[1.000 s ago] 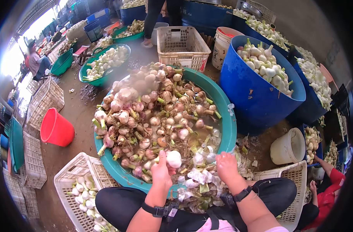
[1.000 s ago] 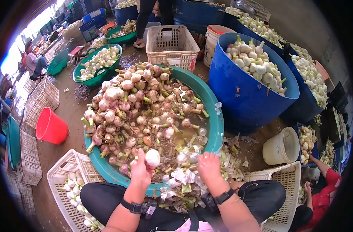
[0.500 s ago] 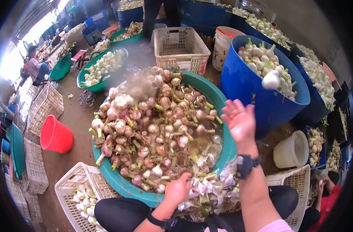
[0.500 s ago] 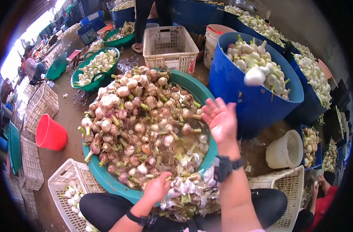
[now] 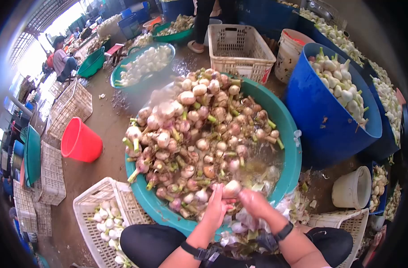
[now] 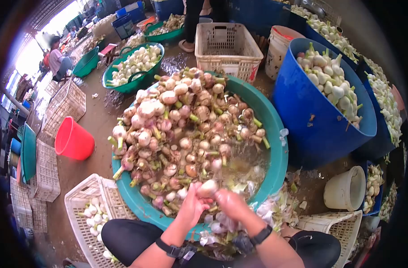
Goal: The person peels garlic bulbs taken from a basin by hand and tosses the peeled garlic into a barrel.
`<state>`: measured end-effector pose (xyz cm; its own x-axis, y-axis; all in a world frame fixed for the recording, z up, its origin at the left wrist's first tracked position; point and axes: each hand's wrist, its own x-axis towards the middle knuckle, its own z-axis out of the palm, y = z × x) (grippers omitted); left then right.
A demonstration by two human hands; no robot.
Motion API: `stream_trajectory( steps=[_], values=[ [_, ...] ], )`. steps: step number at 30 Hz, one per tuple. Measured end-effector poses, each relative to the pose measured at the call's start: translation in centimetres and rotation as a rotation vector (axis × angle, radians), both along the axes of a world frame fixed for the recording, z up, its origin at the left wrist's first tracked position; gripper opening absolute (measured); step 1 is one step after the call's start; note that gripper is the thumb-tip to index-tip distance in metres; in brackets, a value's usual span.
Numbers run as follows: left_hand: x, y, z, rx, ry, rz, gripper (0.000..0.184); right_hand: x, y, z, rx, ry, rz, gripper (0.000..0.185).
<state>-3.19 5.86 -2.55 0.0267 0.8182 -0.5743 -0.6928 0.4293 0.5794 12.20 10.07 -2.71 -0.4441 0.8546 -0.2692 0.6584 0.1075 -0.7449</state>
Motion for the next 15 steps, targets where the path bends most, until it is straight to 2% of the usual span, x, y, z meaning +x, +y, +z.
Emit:
stream_trajectory(
  steps=[1, 2, 5, 7, 9, 10, 11, 13, 14, 15],
  values=[
    [-0.2, -0.1, -0.3, 0.050, -0.046, -0.035, 0.044, -1.1, -2.0, 2.1, -0.040, -0.016, 0.015, 0.031],
    [-0.1, -0.1, 0.6, -0.046, 0.110, 0.002, 0.032, -1.9, -2.9, 3.6, 0.094, -0.122, 0.092, 0.029],
    [-0.1, -0.4, 1.7, -0.063, 0.190, -0.003, 0.025, -3.0, -3.6, 5.0, 0.224, -0.296, 0.157, 0.030],
    [-0.5, -0.5, 1.6, -0.049, 0.118, -0.014, 0.022, -2.9, -3.6, 4.3, 0.328, -0.300, 0.134, 0.029],
    [-0.5, -0.6, 2.2, -0.038, 0.069, -0.014, 0.021, -2.2, -2.8, 3.6, -0.303, 0.114, -0.075, 0.030],
    [-0.6, -0.7, 2.7, 0.026, -0.001, -0.022, 0.025, -2.0, -3.2, 2.5, -0.678, 0.481, -0.290, 0.029],
    [-0.7, -0.8, 2.8, 0.032, -0.009, -0.025, 0.025, -1.2, -3.5, 1.9, -0.670, 0.476, -0.294, 0.029],
    [-0.8, -1.0, 2.9, 0.202, -0.094, -0.121, 0.033, -0.9, -3.8, 3.9, -0.858, 0.670, -0.525, 0.027],
    [-0.9, -0.9, 2.7, 0.219, -0.098, -0.116, 0.038, -1.0, -4.2, 5.1, -0.711, 0.608, -0.456, 0.025],
    [-1.0, -0.8, 2.5, 0.222, -0.103, -0.120, 0.038, -1.1, -4.5, 5.4, -0.705, 0.605, -0.460, 0.025]
  ],
)
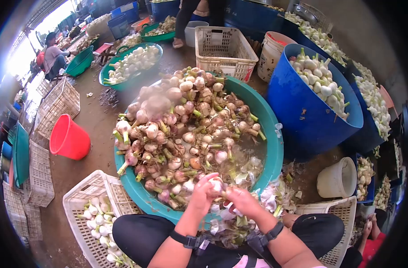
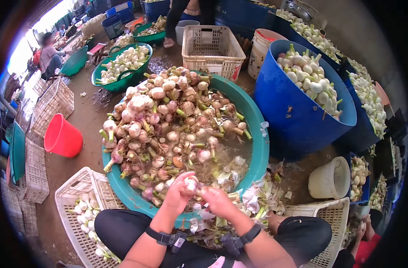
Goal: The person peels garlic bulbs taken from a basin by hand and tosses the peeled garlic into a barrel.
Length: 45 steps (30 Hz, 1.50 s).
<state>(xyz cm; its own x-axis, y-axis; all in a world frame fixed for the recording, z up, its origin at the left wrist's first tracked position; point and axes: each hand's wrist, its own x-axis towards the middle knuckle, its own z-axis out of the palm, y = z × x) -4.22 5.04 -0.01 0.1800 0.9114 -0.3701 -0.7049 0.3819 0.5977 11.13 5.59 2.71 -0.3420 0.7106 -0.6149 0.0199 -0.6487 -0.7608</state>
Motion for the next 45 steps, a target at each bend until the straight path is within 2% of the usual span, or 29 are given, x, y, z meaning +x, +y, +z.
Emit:
stream_trajectory(
  steps=[2, 4, 6, 7, 8, 10, 12, 14, 15, 16, 17, 18, 19, 20, 22, 24, 25, 26, 27, 28, 29, 31, 34, 36, 37, 38, 40, 44, 45],
  values=[
    [0.1, 0.0, -0.2, -0.085, 0.018, -0.026, 0.039, 0.1, -1.0, 0.4, 0.968, -0.721, 0.498, 0.022],
    [0.7, -0.1, -0.1, -0.091, 0.094, -0.043, 0.040, 0.0, -1.5, 1.0, 0.977, -0.731, 0.477, 0.019],
    [0.7, -0.2, -0.5, -0.121, 0.065, -0.057, 0.040, 0.0, -1.6, 0.0, 0.898, -0.903, 0.536, 0.015],
    [0.5, -0.3, -0.7, -0.118, 0.064, -0.072, 0.042, 0.7, -0.6, -0.9, 1.095, -0.896, 0.763, 0.019],
    [0.5, -0.4, -0.6, -0.114, 0.062, -0.070, 0.042, 0.9, -0.7, -1.3, 1.099, -0.898, 0.765, 0.019],
    [0.3, -0.5, 0.0, 0.017, -0.012, -0.087, 0.042, 0.8, -0.8, -1.0, 0.023, -0.085, -0.007, 0.024],
    [-0.4, 0.0, 0.0, 0.019, 0.023, -0.094, 0.042, 0.8, -1.6, -0.7, 0.033, -0.083, 0.024, 0.028],
    [-0.3, 0.0, -0.8, 0.020, 0.057, -0.110, 0.042, 0.4, -2.6, -0.5, 0.672, -0.407, 0.086, 0.026],
    [0.0, -0.3, -1.5, 0.151, 0.533, -0.226, 0.045, 0.8, -2.2, -1.2, 1.092, -0.658, 0.149, 0.023],
    [0.3, -0.5, -2.1, 0.287, 1.010, -0.335, 0.048, 1.0, -2.1, -1.7, 1.092, -0.664, 0.143, 0.023],
    [0.4, -0.6, 1.3, 0.047, 0.949, -0.576, 0.054, 1.2, -2.0, -2.1, 0.885, -0.656, 0.046, 0.022],
    [0.8, -0.9, 1.8, 0.052, 0.947, -0.576, 0.054, 1.4, -1.7, -2.7, 0.678, -0.640, -0.047, 0.023],
    [1.1, -1.4, 1.9, 0.480, 1.189, -0.394, 0.050, 1.9, -0.7, -3.2, 0.284, -0.381, -0.116, 0.021],
    [1.3, -1.8, 2.1, 0.916, 1.394, -0.179, 0.047, 2.3, -0.6, -3.6, 0.285, -0.383, -0.119, 0.021],
    [1.3, -2.0, 2.0, 0.958, 1.366, -0.155, 0.039, 2.2, 0.2, -2.3, -0.147, 0.110, -0.335, 0.020],
    [1.3, -1.9, 0.7, 0.989, 1.402, -0.028, 0.038, 2.4, 0.1, -1.2, -0.189, 0.049, -0.235, 0.021],
    [1.5, -1.9, 0.2, 0.804, 1.238, 0.059, 0.029, 2.1, -0.6, -1.4, -0.045, 0.230, -0.305, 0.022],
    [1.5, -1.9, -0.4, 0.802, 1.244, 0.066, 0.029, 1.8, -1.2, -1.5, 0.102, 0.412, -0.371, 0.023],
    [1.4, -1.4, 0.0, 0.322, 0.627, 0.194, 0.022, 1.9, -2.1, -1.0, 0.224, 0.294, -0.229, 0.025],
    [1.1, -1.1, 0.2, -0.147, -0.003, 0.289, 0.017, 2.4, -2.9, 1.4, 0.341, -0.047, 0.007, 0.025],
    [0.4, -0.9, 0.3, -0.259, -0.075, 0.313, 0.014, 3.2, -3.7, 2.2, 0.380, 0.004, 0.028, 0.024],
    [-1.0, -0.8, -1.0, -0.288, -0.037, 0.348, 0.015, 5.3, -3.7, 2.3, 0.415, 0.057, 0.064, 0.023],
    [-0.4, -0.9, -0.6, -0.220, 0.134, 0.355, 0.017, 6.7, -1.9, 2.9, 0.387, -0.166, -0.042, 0.022],
    [0.9, -0.9, -0.1, 0.101, 0.555, 0.263, 0.021, 5.4, -1.1, 3.7, 1.205, -1.011, 0.306, 0.021],
    [1.4, -0.9, -0.2, 0.263, 0.635, 0.278, 0.020, 4.7, -0.5, 3.6, 1.187, -0.784, 0.208, 0.021],
    [1.6, -0.9, -0.2, 0.264, 0.627, 0.275, 0.020, 3.8, -0.1, 3.9, 1.187, -0.792, 0.209, 0.021],
    [1.3, -1.4, 1.6, 0.610, 1.024, 0.193, 0.017, 2.1, 0.2, 4.4, 1.207, -0.584, 0.179, 0.020],
    [0.9, -1.8, 1.9, 0.657, 1.110, 0.138, 0.015, 1.7, 0.8, 3.8, 1.278, -0.517, 0.299, 0.014],
    [1.2, -2.0, 1.7, 0.654, 1.108, 0.139, 0.015, 1.5, 0.7, 3.5, 1.354, -0.594, 0.311, 0.011]
  ],
)
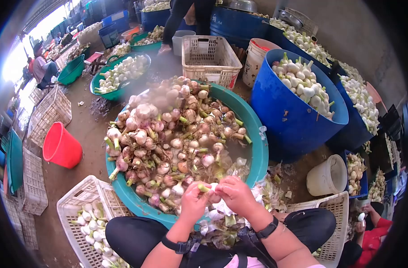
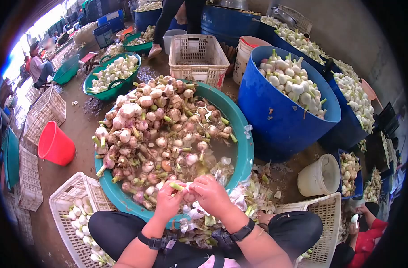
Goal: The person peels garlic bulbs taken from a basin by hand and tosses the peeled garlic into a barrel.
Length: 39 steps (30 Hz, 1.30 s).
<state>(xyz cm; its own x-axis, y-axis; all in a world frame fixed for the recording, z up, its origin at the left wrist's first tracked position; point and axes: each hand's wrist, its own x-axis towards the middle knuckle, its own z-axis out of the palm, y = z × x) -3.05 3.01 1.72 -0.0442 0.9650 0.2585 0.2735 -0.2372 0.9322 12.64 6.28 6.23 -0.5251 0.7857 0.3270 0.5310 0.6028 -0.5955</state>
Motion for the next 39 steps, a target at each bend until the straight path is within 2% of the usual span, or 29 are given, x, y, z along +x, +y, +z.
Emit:
stream_trajectory(
  steps=[2, 3, 5, 8, 9, 11, 12, 13, 14, 15, 17, 18, 19, 20, 21, 22, 23, 25, 27, 29, 31, 32, 34, 35, 36, 37, 39],
  values=[
    [0.8, -0.2, -0.3, -0.351, -0.340, 0.111, 0.015, 0.0, -0.6, 0.0, 0.093, -0.065, -0.008, 0.008],
    [0.4, 0.1, -0.4, -0.348, -0.342, 0.115, 0.015, 0.4, -1.4, 0.1, 0.123, -0.147, 0.036, 0.008],
    [-1.0, 1.0, -0.8, -0.683, -0.834, 0.357, 0.016, 1.5, -2.9, -1.1, 0.153, -0.226, 0.091, 0.008],
    [-1.5, 1.2, 0.0, -0.720, -0.898, 0.449, 0.019, 4.5, -3.0, -3.4, -0.052, -0.866, -0.144, 0.015],
    [-1.5, 1.2, 0.6, -0.768, -0.906, 0.488, 0.020, 4.9, -2.6, -3.6, -0.052, -0.863, -0.147, 0.015],
    [-1.3, 1.0, 0.3, -0.732, -0.953, 0.491, 0.023, 5.3, -1.9, -3.8, 0.162, -0.662, -0.325, 0.021],
    [-1.2, 0.9, 0.4, -0.725, -0.943, 0.468, 0.022, 3.9, -1.6, -3.2, 0.111, -0.527, -0.346, 0.031],
    [-0.9, 1.0, 0.5, -0.719, -0.934, 0.442, 0.022, 2.2, -1.8, -3.3, 0.114, -0.528, -0.349, 0.031],
    [-0.4, 0.7, 1.9, -0.724, -0.780, 0.366, 0.022, 0.3, -2.0, -3.7, -0.512, 0.079, -0.385, 0.037],
    [-0.2, 0.4, -0.7, -0.695, -0.533, 0.256, 0.022, -0.7, -2.1, -4.0, -1.109, 0.717, -0.369, 0.042],
    [0.5, -0.2, -1.4, -0.375, -0.324, 0.223, 0.027, -1.0, -1.3, -5.6, -1.735, 1.120, -0.364, 0.049],
    [0.3, 0.1, -1.3, -0.369, -0.323, 0.224, 0.027, 0.2, -0.2, -9.1, -1.915, 1.322, -0.235, 0.051],
    [-0.2, 0.3, -1.1, -0.406, -0.436, 0.311, 0.030, 0.9, 1.8, -8.3, -1.899, 1.571, -0.275, 0.055],
    [-0.6, 0.4, -0.9, -0.444, -0.549, 0.401, 0.033, 1.4, 3.9, -2.4, -1.564, 1.691, -0.185, 0.061],
    [-0.9, 0.5, -0.7, -0.449, -0.547, 0.407, 0.033, 2.3, 5.8, 2.8, -1.261, 1.835, 0.054, 0.066],
    [-1.1, 0.6, -0.4, -0.556, -0.612, 0.432, 0.035, 4.0, 7.4, 6.2, -1.092, 1.865, 0.144, 0.076],
    [-1.2, 0.9, 0.0, -0.659, -0.679, 0.457, 0.037, 4.2, 9.4, 5.7, -1.100, 1.862, 0.144, 0.076],
    [-0.5, 1.7, -0.4, -0.666, -0.705, 0.456, 0.033, 4.5, 14.3, 1.2, -0.986, 1.815, -0.228, 0.063],
    [0.2, 1.9, -1.7, -0.660, -0.597, 0.385, 0.038, 6.0, 18.9, -14.8, -1.315, 1.331, -0.396, 0.044],
    [0.4, 2.1, -2.5, -0.662, -0.599, 0.390, 0.032, 0.2, 16.3, -16.1, -1.326, 0.968, -0.686, 0.029],
    [0.0, 2.2, -4.3, -0.672, -0.573, 0.393, 0.027, -1.2, 16.8, -23.3, -1.273, 0.912, -0.689, 0.027],
    [-0.4, 2.3, -4.8, -0.684, -0.596, 0.389, 0.025, -1.4, 17.1, -24.1, -1.276, 0.916, -0.677, 0.027],
    [-0.7, 2.8, -3.5, -0.689, -0.593, 0.431, 0.026, -0.3, 17.4, -25.1, -0.999, 0.378, -0.761, 0.032],
    [-0.7, 2.9, -3.0, -0.701, -0.596, 0.466, 0.028, 0.9, 17.3, -26.0, -0.669, 0.116, -0.609, 0.041],
    [-0.6, 3.0, -3.3, -0.685, -0.574, 0.470, 0.037, 0.9, 16.1, -23.0, -0.698, 0.020, -0.540, 0.041],
    [-0.4, 3.2, -3.3, -0.690, -0.580, 0.488, 0.037, 0.8, 13.9, -17.7, -0.724, -0.079, -0.468, 0.042],
    [-0.1, 3.2, -3.0, -0.720, -0.789, 0.350, 0.043, -0.1, 8.0, -13.0, -0.822, 0.199, -0.328, 0.036]
  ],
)
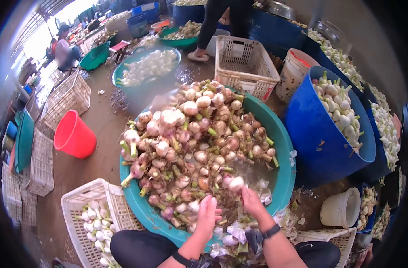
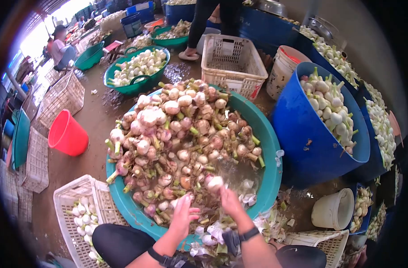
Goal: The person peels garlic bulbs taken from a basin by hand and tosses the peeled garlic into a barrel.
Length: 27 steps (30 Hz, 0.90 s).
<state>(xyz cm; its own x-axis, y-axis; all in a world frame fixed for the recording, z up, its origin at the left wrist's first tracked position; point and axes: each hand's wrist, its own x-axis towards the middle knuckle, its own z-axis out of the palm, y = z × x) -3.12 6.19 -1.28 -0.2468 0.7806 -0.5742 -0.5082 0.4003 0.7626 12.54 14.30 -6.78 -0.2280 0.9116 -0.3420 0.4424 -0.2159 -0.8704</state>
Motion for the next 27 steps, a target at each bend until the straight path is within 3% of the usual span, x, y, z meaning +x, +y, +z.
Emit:
stream_trajectory(
  steps=[3, 5, 9, 12, 14, 16, 17, 20, 21, 22, 24, 25, 26, 27],
  values=[
    [-0.7, -0.3, -1.1, -0.067, -0.331, -0.176, 0.043, -1.7, -6.1, 4.6, 0.189, -0.280, 0.276, 0.028],
    [-0.5, -0.4, 0.2, -0.088, -0.156, -0.153, 0.032, -3.1, -7.7, 7.2, 0.304, -0.468, 0.399, 0.022],
    [0.0, -1.1, 0.1, -0.046, -0.115, -0.068, 0.019, -4.0, -9.2, 8.4, 0.408, -0.556, 0.411, 0.021],
    [0.0, -1.3, -0.3, -0.062, -0.215, -0.069, 0.018, -4.2, -9.5, 7.9, 0.409, -0.567, 0.287, 0.020],
    [-0.2, -1.3, 0.2, -0.072, -0.216, -0.118, 0.022, -3.0, -8.9, 6.3, 0.439, -0.565, 0.342, 0.022],
    [-0.2, -1.6, 1.0, -0.019, -0.235, -0.166, 0.019, -2.6, -8.7, 5.7, -0.506, 0.231, -0.162, 0.024],
    [0.0, -1.8, 0.1, 0.048, -0.174, -0.203, 0.027, -2.2, -8.6, 6.4, -0.689, 0.332, -0.257, 0.027],
    [-0.8, -1.6, 0.6, 0.155, -0.366, -0.273, 0.032, -0.9, -9.2, 7.3, -0.496, 0.397, -0.185, 0.027],
    [-0.7, -1.6, 0.7, 0.161, -0.369, -0.270, 0.032, -1.5, -9.5, 9.4, -0.247, 0.153, -0.042, 0.026],
    [-0.7, -1.6, 0.7, 0.153, -0.196, -0.412, 0.033, -1.1, -9.4, 9.1, -0.239, 0.151, -0.037, 0.026],
    [-0.6, -1.6, 0.7, 0.136, 0.166, -0.685, 0.038, 0.1, -9.6, 7.8, 0.546, -0.495, 0.291, 0.025],
    [-0.5, -1.9, 0.7, 0.211, 0.202, -0.705, 0.041, 0.2, -9.8, 7.5, 0.249, -0.282, 0.066, 0.021],
    [0.0, -2.6, 0.9, 0.458, 0.543, -0.665, 0.042, 0.7, -9.4, 6.3, 0.260, -0.281, 0.071, 0.021],
    [0.2, -2.9, 2.0, 0.609, 0.781, -0.675, 0.042, 1.5, -8.4, 4.5, -0.142, 0.097, -0.145, 0.017]
  ],
)
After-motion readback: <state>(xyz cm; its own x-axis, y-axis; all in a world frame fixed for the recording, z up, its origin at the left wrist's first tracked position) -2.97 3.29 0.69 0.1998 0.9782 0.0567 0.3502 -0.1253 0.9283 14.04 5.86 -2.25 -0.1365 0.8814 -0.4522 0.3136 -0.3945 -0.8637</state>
